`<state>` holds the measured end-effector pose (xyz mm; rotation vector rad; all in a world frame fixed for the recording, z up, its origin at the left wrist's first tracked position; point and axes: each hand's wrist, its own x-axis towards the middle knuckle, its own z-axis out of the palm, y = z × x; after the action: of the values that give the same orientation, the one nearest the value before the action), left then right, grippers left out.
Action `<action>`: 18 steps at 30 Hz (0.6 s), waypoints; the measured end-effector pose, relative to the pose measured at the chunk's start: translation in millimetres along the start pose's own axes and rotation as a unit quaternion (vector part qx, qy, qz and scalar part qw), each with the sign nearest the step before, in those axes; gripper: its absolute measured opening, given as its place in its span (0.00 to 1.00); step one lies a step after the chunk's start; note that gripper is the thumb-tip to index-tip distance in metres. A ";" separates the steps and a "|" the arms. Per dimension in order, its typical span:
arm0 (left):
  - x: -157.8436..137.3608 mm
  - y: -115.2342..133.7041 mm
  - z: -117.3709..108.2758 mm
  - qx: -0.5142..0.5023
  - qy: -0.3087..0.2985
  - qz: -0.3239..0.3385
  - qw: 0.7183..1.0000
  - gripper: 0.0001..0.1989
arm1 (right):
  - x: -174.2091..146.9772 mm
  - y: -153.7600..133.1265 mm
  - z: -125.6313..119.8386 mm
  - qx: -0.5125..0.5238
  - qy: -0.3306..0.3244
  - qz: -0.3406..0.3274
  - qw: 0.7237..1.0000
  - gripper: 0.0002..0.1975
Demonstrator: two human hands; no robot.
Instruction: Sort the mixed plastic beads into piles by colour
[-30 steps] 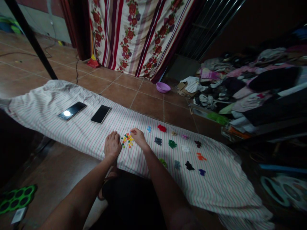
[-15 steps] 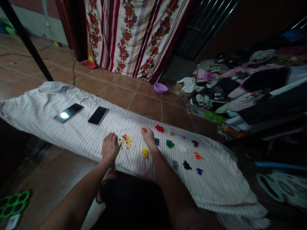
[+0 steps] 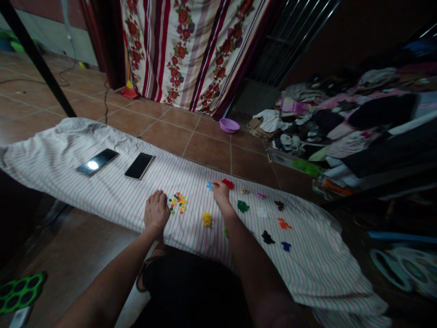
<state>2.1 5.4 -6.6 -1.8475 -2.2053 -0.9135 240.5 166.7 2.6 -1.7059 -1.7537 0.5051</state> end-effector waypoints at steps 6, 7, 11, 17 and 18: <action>0.6 0.7 -0.9 0.012 -0.004 0.001 1.000 0.13 | -2.0 -1.8 1.5 -0.008 0.008 0.011 1.000 0.17; 0.6 0.7 -1.0 0.013 -0.004 0.001 1.000 0.13 | -2.5 -2.3 1.5 -0.007 0.006 0.009 1.000 0.17; -0.1 -0.1 0.2 0.010 -0.004 0.006 1.000 0.13 | -3.1 -3.1 0.1 -0.010 0.006 0.011 1.000 0.18; -0.8 -1.2 2.1 0.018 0.007 0.011 1.000 0.13 | -3.8 -4.3 -2.1 -0.015 0.011 0.015 1.000 0.17; -0.7 -1.1 1.7 0.018 0.006 0.011 1.000 0.13 | -4.4 -4.7 -2.3 -0.016 0.009 0.014 1.000 0.17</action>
<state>1.8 5.7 -8.7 -1.8430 -2.1746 -0.8728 238.4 161.6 6.6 -1.7537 -1.7354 0.4754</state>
